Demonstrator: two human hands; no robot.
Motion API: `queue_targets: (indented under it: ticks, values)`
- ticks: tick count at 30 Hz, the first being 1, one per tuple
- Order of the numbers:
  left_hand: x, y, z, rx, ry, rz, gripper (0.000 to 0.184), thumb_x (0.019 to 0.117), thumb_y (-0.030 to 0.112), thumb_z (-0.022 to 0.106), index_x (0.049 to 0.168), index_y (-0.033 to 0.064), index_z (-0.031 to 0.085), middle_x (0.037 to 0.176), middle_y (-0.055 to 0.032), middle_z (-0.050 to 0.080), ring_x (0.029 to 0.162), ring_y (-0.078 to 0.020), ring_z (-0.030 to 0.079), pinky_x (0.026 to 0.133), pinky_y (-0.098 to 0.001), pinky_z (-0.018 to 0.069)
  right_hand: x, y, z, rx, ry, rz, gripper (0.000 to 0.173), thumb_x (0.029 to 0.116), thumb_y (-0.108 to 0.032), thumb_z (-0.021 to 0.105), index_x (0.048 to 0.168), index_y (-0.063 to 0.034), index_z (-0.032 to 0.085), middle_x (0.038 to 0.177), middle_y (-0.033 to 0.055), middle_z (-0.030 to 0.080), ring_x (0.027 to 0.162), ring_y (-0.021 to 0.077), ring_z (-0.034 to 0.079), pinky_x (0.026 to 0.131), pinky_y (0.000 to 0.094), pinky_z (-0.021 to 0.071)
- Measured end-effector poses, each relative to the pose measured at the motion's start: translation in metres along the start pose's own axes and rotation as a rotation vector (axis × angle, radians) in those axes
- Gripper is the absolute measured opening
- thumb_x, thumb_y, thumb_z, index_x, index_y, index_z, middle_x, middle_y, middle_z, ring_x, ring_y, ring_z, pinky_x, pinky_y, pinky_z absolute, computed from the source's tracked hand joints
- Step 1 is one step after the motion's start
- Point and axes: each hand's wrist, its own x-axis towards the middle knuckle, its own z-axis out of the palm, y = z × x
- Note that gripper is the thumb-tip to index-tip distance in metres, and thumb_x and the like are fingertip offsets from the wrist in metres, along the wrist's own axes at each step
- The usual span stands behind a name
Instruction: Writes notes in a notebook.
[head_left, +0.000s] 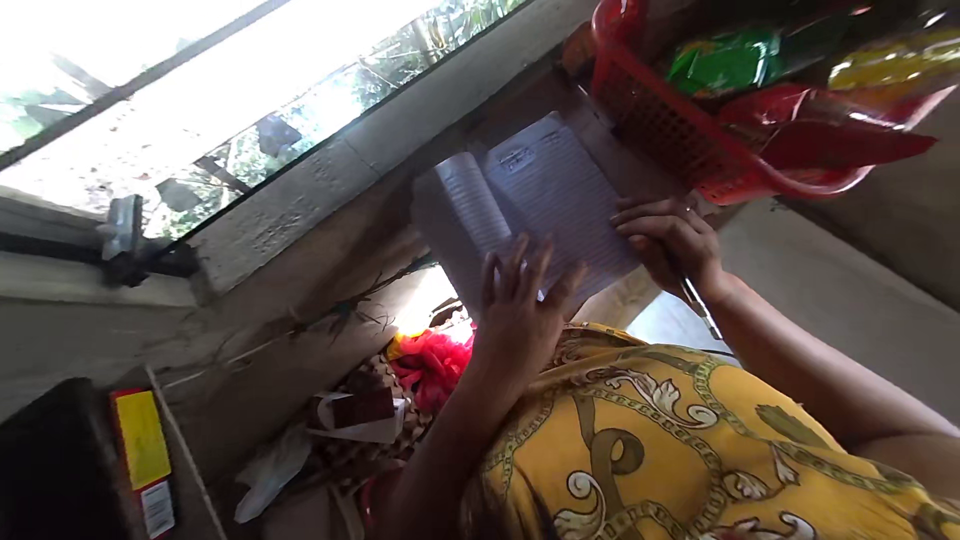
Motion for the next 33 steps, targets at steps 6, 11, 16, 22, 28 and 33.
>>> queue_targets:
  ticks: [6,11,16,22,28,33]
  values:
    - [0.013,-0.001,-0.006,-0.002,0.146,0.109,0.024,0.0951,0.022,0.068,0.117,0.0297,0.077,0.129,-0.0087,0.070,0.136,-0.0400,0.052,0.112,-0.0657,0.0334,0.043,-0.025,-0.031,0.051,-0.238,0.249,0.051,0.1092,-0.044,0.038,0.109,-0.0064,0.073,0.109,0.0076,0.065,0.109,0.0136,0.059,0.095,0.0296,0.0484]
    - [0.023,-0.005,0.009,0.037,0.173,0.185,0.031,0.0956,0.018,0.068,0.120,0.0344,0.075,0.133,-0.0046,0.069,0.136,-0.0319,0.054,0.116,-0.0621,0.0291,0.115,-0.041,-0.023,0.317,-0.175,0.309,0.024,0.1090,-0.025,0.043,0.109,-0.0071,0.058,0.091,-0.0087,0.057,0.077,-0.0067,0.054,0.066,0.0120,0.0469]
    - [0.017,-0.004,0.012,0.035,0.078,0.073,0.035,0.0969,0.050,0.062,0.128,0.0355,0.071,0.144,-0.0073,0.060,0.139,-0.0300,0.050,0.114,-0.0632,0.0274,0.170,0.002,0.027,0.559,-0.237,0.474,0.014,0.1004,-0.012,0.063,0.106,-0.0056,0.052,0.086,-0.0015,0.060,0.068,0.0025,0.060,0.062,0.0187,0.0527]
    - [0.031,-0.007,-0.001,0.089,0.016,-0.025,0.072,0.0933,0.079,0.037,0.131,0.0269,0.070,0.143,-0.0075,0.061,0.138,-0.0287,0.051,0.117,-0.0652,0.0218,0.161,0.037,0.051,0.562,-0.022,0.570,0.011,0.1013,-0.013,0.060,0.107,-0.0071,0.053,0.084,-0.0035,0.059,0.062,0.0017,0.057,0.057,0.0179,0.0506]
    - [0.073,-0.003,-0.019,0.211,-0.178,-0.208,0.076,0.0975,0.074,0.038,0.145,0.0169,0.058,0.153,-0.0149,0.050,0.143,-0.0342,0.044,0.120,-0.0671,0.0144,0.155,0.040,0.054,0.579,0.091,0.465,0.015,0.0964,-0.006,0.063,0.103,-0.0064,0.050,0.080,-0.0015,0.058,0.060,0.0043,0.055,0.055,0.0192,0.0490]
    - [0.079,0.007,-0.016,0.254,-0.212,-0.234,0.079,0.0964,0.070,0.048,0.147,0.0087,0.053,0.155,-0.0216,0.044,0.144,-0.0394,0.041,0.120,-0.0680,0.0096,0.157,0.027,0.057,0.460,-0.083,0.465,0.021,0.0944,-0.012,0.070,0.084,-0.0095,0.052,0.068,-0.0061,0.055,0.056,-0.0011,0.052,0.054,0.0152,0.0450]
